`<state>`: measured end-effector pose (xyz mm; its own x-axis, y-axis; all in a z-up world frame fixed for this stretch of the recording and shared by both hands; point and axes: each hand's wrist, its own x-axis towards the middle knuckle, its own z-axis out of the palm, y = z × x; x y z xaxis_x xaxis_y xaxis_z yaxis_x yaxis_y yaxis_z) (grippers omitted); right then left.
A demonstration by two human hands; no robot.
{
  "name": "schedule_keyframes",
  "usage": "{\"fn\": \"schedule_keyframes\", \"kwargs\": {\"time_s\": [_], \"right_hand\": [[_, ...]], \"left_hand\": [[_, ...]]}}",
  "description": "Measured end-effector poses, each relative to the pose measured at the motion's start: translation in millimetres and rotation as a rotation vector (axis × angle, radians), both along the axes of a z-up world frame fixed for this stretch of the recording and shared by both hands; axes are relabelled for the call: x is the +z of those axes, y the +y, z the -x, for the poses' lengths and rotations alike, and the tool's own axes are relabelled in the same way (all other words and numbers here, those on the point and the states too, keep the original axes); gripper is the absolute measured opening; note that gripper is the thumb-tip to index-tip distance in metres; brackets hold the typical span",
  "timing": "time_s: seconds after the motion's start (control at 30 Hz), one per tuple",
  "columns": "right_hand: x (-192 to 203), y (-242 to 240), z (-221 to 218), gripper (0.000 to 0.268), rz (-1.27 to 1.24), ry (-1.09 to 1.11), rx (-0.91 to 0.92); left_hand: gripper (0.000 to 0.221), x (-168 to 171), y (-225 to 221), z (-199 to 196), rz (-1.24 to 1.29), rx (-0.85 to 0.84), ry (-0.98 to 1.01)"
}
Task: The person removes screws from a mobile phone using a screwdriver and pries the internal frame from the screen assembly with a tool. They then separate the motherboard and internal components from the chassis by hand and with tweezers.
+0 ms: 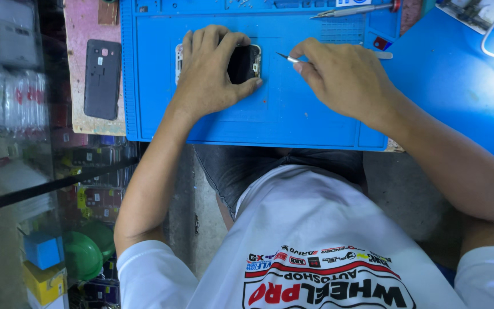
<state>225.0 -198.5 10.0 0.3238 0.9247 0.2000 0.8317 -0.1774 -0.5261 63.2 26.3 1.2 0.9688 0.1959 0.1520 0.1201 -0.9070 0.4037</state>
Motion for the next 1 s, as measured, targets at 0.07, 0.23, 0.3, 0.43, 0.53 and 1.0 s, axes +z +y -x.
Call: {"fn": "schedule_keyframes", "kwargs": {"time_s": [0.07,0.23,0.3,0.43,0.53,1.0], "right_hand": [[4.1,-1.9,1.1,0.020,0.022,-0.001,0.004],[7.7,-3.4,1.8,0.021,0.014,0.001,0.021],[3.7,-5.6,2.4,0.024,0.018,0.032,0.034],[-6.2,-10.9,1.8,0.024,0.032,0.104,-0.031],[-12.6,-12.6,7.7,0.025,-0.036,0.087,-0.065],[-30.0,-13.8,30.8,0.022,-0.045,-0.164,-0.188]], "left_hand": [[0.072,4.0,7.0,6.5,0.021,-0.058,0.053],[0.093,8.1,11.6,13.3,0.013,-0.137,0.007],[0.093,4.9,11.7,13.7,-0.012,-0.143,-0.002],[0.083,9.4,19.9,19.0,-0.031,-0.097,-0.069],[0.084,26.1,26.1,24.7,0.413,-0.006,-0.191],[0.094,5.3,-6.1,42.4,2.281,-0.257,-0.393]]}}
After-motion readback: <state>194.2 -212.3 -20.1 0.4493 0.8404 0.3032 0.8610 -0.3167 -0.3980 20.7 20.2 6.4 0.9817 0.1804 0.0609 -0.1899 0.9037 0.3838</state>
